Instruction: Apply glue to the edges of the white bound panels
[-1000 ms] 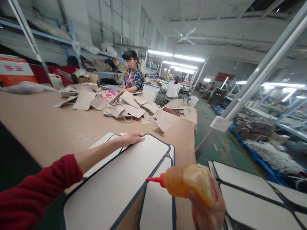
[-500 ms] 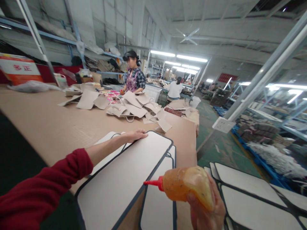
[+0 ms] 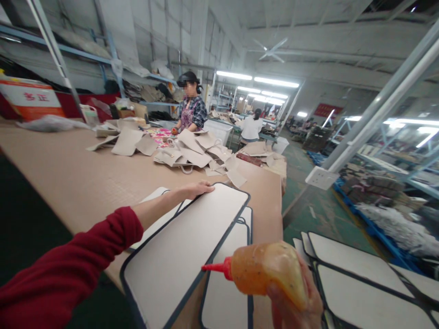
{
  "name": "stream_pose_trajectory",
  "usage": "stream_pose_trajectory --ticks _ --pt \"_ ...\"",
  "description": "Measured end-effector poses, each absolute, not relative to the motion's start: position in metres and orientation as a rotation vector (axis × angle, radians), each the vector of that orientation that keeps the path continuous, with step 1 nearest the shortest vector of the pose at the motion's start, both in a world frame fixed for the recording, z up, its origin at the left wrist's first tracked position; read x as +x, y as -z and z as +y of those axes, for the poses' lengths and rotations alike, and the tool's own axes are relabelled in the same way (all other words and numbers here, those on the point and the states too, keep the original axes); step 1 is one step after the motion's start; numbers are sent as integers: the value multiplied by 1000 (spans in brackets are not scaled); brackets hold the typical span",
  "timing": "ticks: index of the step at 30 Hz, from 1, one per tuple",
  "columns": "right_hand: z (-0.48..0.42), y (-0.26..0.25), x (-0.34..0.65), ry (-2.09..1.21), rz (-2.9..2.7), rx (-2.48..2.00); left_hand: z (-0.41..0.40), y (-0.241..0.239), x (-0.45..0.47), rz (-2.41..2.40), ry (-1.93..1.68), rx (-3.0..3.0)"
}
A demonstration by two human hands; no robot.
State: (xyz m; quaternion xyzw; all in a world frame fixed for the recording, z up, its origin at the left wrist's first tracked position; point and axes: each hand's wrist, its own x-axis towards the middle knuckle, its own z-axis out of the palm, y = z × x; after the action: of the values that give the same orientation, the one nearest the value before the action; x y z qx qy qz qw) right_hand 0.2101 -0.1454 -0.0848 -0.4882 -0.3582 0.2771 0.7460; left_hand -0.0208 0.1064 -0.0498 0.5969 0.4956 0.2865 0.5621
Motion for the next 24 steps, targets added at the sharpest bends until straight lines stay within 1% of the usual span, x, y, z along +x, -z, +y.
stream_pose_trajectory --ticks 16,24 --pt "-149 84 203 -675 -855 -999 126 52 -26 1229 -681 1298" --pt "-150 96 209 -703 -846 -1019 123 46 -28 1256 -708 1280"
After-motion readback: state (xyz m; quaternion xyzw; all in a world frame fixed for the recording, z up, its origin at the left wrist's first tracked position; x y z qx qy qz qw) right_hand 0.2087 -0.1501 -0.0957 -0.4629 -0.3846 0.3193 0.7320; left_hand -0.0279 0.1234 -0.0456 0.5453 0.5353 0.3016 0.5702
